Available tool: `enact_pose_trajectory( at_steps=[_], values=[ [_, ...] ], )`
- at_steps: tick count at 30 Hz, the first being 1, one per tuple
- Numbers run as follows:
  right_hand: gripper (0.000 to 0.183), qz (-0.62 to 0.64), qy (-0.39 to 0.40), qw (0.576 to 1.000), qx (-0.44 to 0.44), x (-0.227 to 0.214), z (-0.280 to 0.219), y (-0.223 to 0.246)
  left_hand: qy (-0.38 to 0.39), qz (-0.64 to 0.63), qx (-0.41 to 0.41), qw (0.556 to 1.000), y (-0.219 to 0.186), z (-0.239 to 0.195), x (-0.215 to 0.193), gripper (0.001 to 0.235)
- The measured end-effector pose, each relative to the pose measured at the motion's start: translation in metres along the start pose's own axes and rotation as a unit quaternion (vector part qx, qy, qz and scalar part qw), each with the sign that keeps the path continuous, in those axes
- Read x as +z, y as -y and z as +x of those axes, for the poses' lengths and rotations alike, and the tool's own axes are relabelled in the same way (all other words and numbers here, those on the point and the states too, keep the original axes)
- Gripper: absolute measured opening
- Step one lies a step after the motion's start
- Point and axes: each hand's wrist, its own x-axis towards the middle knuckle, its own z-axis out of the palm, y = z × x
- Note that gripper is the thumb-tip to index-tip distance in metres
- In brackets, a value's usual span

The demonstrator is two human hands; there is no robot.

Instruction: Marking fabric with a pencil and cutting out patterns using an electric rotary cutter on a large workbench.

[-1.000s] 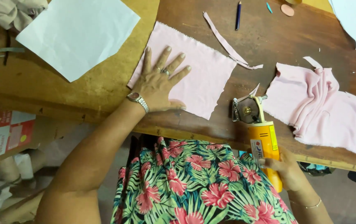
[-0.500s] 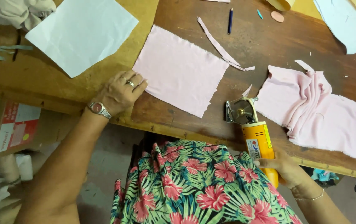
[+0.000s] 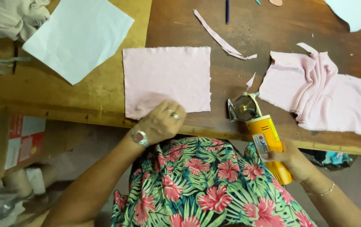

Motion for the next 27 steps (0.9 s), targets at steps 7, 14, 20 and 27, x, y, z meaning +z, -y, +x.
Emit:
enact_pose_trajectory(
  at_steps=[7, 14, 20, 27],
  values=[
    [0.059, -0.245, -0.172, 0.954, -0.016, 0.058, -0.022, -0.001, -0.055, -0.150, 0.032, 0.987, -0.020, 0.001, 0.102, 0.011],
    [0.057, -0.228, -0.220, 0.948, 0.021, 0.110, -0.036, -0.015, -0.085, -0.209, 0.034, 0.974, 0.006, 0.006, 0.093, 0.014],
    [0.053, -0.178, -0.271, 0.944, 0.059, 0.161, -0.046, 0.009, -0.096, -0.231, 0.001, 0.968, 0.011, 0.008, 0.087, 0.013],
    [0.051, -0.201, -0.291, 0.934, 0.047, 0.173, -0.043, 0.027, -0.111, -0.239, -0.015, 0.965, 0.005, 0.004, 0.092, 0.012]
  ],
)
